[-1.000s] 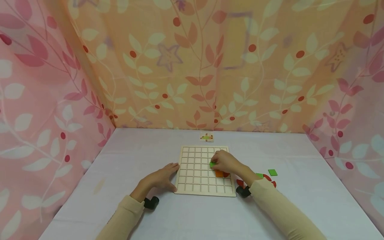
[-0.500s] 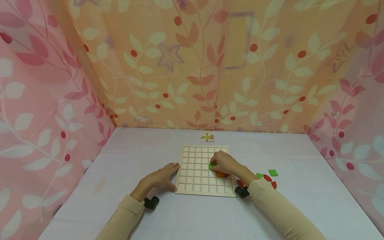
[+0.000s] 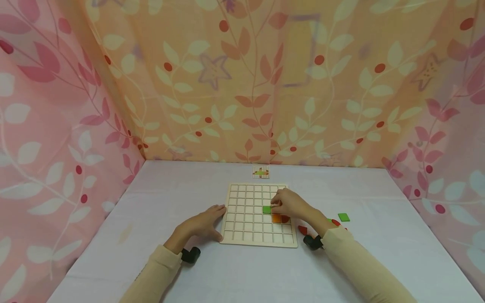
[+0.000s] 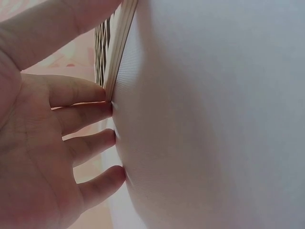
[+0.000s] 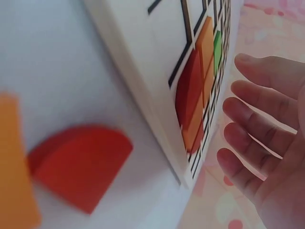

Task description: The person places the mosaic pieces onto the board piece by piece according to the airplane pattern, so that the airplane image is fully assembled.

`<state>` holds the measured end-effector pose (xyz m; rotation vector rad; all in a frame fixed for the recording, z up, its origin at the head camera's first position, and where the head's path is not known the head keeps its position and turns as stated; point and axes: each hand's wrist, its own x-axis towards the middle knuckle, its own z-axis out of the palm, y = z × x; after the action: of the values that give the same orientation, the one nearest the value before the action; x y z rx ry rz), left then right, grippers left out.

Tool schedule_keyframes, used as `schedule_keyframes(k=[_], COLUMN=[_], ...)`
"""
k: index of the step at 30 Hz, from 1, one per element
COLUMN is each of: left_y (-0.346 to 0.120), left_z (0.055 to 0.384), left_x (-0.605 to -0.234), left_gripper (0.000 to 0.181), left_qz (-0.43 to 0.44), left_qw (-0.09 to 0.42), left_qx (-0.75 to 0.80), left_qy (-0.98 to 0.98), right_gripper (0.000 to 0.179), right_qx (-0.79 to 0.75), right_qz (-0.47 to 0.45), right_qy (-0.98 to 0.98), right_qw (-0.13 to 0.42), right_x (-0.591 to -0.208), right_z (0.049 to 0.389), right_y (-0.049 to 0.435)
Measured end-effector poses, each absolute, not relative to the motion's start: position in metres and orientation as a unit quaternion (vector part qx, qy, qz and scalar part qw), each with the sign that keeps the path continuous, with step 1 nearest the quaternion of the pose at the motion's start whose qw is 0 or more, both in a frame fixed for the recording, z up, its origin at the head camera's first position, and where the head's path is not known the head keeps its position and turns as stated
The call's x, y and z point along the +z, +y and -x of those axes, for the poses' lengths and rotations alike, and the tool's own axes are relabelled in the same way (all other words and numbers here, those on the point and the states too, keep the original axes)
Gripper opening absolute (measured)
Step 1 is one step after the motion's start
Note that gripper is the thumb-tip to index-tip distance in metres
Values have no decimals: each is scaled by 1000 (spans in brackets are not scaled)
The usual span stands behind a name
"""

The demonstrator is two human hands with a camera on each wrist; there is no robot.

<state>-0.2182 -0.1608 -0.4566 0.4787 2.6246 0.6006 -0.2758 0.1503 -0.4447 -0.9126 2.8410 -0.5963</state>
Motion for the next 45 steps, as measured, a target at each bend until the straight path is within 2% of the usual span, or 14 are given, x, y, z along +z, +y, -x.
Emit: schedule_keyframes(k=[11, 21, 34, 45], left_y=[-161, -162, -162, -163], left_z=[217, 217, 219, 220], left_x=[-456, -457, -460, -462], left_gripper=[94, 94, 94, 95], left_qz=[-169, -171, -175, -178], left_qw=[207, 203, 203, 199], left_qx=[207, 208, 205, 204], left_qy=[941, 941, 941, 942], right_gripper=[23, 23, 25, 28], right_qx=[-225, -253, -241, -242], right_qz=[240, 191, 177, 126], right_qy=[942, 946, 953, 960], right_qw=[70, 65, 40, 55], right_x=[-436, -435, -432, -438], right_z=[268, 260, 252, 244], right_y=[180, 208, 252, 292])
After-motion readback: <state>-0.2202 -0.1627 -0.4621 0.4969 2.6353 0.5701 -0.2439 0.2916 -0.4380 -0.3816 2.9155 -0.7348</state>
